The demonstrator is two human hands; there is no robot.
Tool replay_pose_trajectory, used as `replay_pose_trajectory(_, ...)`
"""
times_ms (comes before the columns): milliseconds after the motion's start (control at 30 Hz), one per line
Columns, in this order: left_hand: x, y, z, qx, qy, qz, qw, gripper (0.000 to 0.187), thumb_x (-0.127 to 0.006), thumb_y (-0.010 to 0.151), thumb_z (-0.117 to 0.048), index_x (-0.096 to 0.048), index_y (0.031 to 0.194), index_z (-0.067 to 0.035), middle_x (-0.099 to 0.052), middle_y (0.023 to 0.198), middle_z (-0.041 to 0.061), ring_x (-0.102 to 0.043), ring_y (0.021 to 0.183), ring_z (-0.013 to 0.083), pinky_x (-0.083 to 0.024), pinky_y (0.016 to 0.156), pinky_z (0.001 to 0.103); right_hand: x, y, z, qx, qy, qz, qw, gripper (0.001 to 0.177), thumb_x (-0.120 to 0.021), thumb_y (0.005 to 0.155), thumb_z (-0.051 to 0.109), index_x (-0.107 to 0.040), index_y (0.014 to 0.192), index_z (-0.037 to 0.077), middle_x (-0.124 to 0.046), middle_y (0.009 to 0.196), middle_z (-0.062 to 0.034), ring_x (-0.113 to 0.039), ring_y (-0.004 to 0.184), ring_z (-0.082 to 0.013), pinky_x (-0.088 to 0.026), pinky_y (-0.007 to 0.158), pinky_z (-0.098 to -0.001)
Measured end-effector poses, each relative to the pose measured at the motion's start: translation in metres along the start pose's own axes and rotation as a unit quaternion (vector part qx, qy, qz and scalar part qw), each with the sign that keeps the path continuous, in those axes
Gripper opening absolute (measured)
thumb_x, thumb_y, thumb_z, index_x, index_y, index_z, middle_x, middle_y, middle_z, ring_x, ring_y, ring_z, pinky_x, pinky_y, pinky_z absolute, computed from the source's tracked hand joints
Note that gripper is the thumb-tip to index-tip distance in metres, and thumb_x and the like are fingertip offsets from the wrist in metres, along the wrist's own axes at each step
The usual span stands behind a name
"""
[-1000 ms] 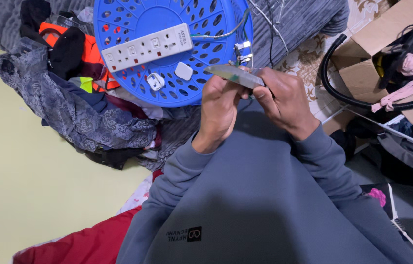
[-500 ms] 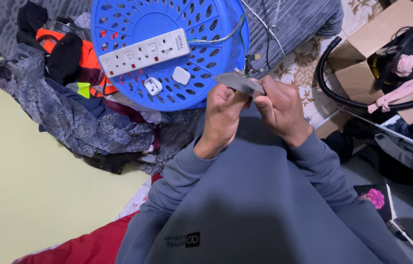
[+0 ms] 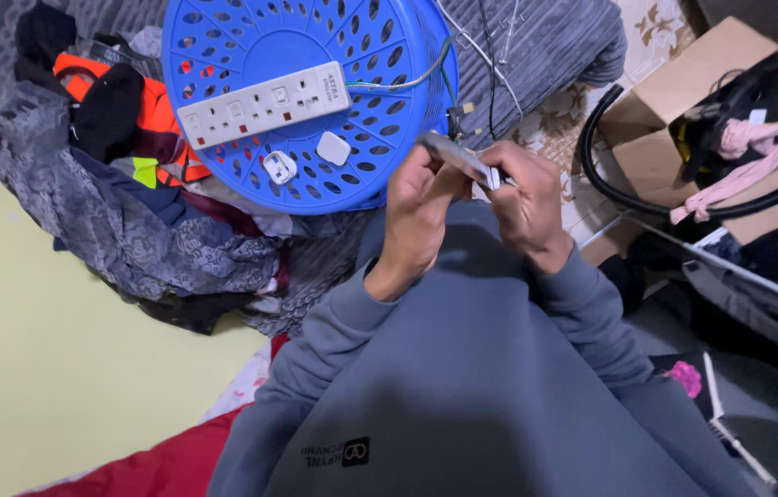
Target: The person holds a small black electronic component and uses a knife to strip the insulation from a green wire. They then use a screwdriver to tighten a screw on the component, securing the wire in place.
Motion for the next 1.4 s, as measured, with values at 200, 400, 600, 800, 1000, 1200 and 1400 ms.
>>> replay_pose_trajectory(200, 0.007, 0.009, 0.001, -0.035, 0.030, -0.022, 0.999, 0.012, -0.062, 0.109, -0.012, -0.055, 0.106, -0.004, -0.057, 0.089, 0.001, -0.052, 0.082, 0.0069, -0.045, 0.076, 0.024, -0.005, 0.000, 0.010, -0.092, -0.041, -0.071, 0.992, 0.034, -0.077, 0.101, 0.031, -0.062, 0.090, 0.002, -0.056, 0.072, -0.0047, -0.052, 0.063, -0.0138, -0.041, 0.059, -0.0320)
replay_pose_trajectory(400, -0.001, 0.004, -0.009, -0.045, 0.055, 0.020, 0.997, 0.010, -0.063, 0.105, -0.008, -0.055, 0.107, -0.003, -0.059, 0.097, 0.001, -0.052, 0.087, 0.0039, -0.044, 0.076, 0.021, -0.002, 0.002, 0.003, -0.253, 0.300, -0.100, 0.914, 0.016, -0.069, 0.101, 0.018, -0.063, 0.101, 0.003, -0.053, 0.067, 0.0025, -0.046, 0.053, -0.0037, -0.035, 0.048, -0.0211)
replay_pose_trajectory(600, -0.009, 0.004, -0.029, -0.102, 0.209, 0.021, 0.972, 0.010, -0.066, 0.102, -0.008, -0.063, 0.105, 0.001, -0.060, 0.102, 0.004, -0.059, 0.093, 0.0058, -0.057, 0.074, 0.023, 0.008, 0.001, 0.005, -0.258, 0.268, -0.078, 0.925, 0.015, -0.068, 0.105, 0.012, -0.062, 0.100, -0.001, -0.055, 0.080, 0.0004, -0.047, 0.060, -0.0038, -0.035, 0.052, -0.0215)
replay_pose_trajectory(800, -0.001, 0.011, -0.013, -0.012, 0.138, 0.035, 0.990, 0.016, -0.064, 0.108, -0.016, -0.065, 0.103, -0.001, -0.066, 0.092, 0.003, -0.059, 0.087, 0.0050, -0.049, 0.077, 0.022, 0.006, 0.012, 0.019, -0.083, 0.117, -0.090, 0.986, 0.017, -0.068, 0.108, 0.014, -0.063, 0.109, -0.002, -0.059, 0.105, -0.0059, -0.058, 0.085, -0.0103, -0.049, 0.074, -0.0254)
replay_pose_trajectory(1000, 0.001, 0.013, 0.001, 0.087, 0.035, 0.061, 0.994, 0.019, -0.063, 0.108, -0.018, -0.067, 0.105, 0.000, -0.069, 0.094, 0.005, -0.063, 0.090, 0.0088, -0.050, 0.085, 0.024, 0.011, 0.031, 0.027, 0.011, 0.039, -0.095, 0.995, 0.021, -0.068, 0.108, 0.021, -0.062, 0.106, 0.001, -0.058, 0.105, -0.0070, -0.058, 0.088, -0.0127, -0.049, 0.078, -0.0259)
replay_pose_trajectory(1200, -0.001, 0.011, 0.001, 0.066, -0.008, 0.068, 0.995, 0.017, -0.066, 0.106, -0.015, -0.066, 0.110, 0.001, -0.069, 0.099, 0.006, -0.065, 0.095, 0.0111, -0.052, 0.091, 0.027, 0.010, 0.027, 0.019, -0.028, 0.120, -0.083, 0.989, 0.026, -0.068, 0.108, 0.026, -0.062, 0.106, 0.001, -0.056, 0.105, -0.0062, -0.059, 0.084, -0.0126, -0.052, 0.074, -0.0272)
replay_pose_trajectory(1400, -0.003, 0.009, 0.003, 0.047, -0.004, 0.041, 0.998, 0.019, -0.067, 0.106, -0.012, -0.065, 0.117, 0.004, -0.070, 0.103, 0.008, -0.063, 0.096, 0.0102, -0.049, 0.090, 0.026, 0.016, 0.018, 0.021, -0.007, -0.012, -0.067, 0.998, 0.062, -0.039, 0.108, 0.058, -0.064, 0.104, 0.001, -0.051, 0.081, -0.0045, -0.049, 0.070, -0.0149, -0.038, 0.061, -0.0307)
Point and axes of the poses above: each hand's wrist, its own y-axis towards the middle knuckle, its own x-axis out of the back of the hand, z = x × y, the point moved 3 cm from there along y, towards the middle knuckle
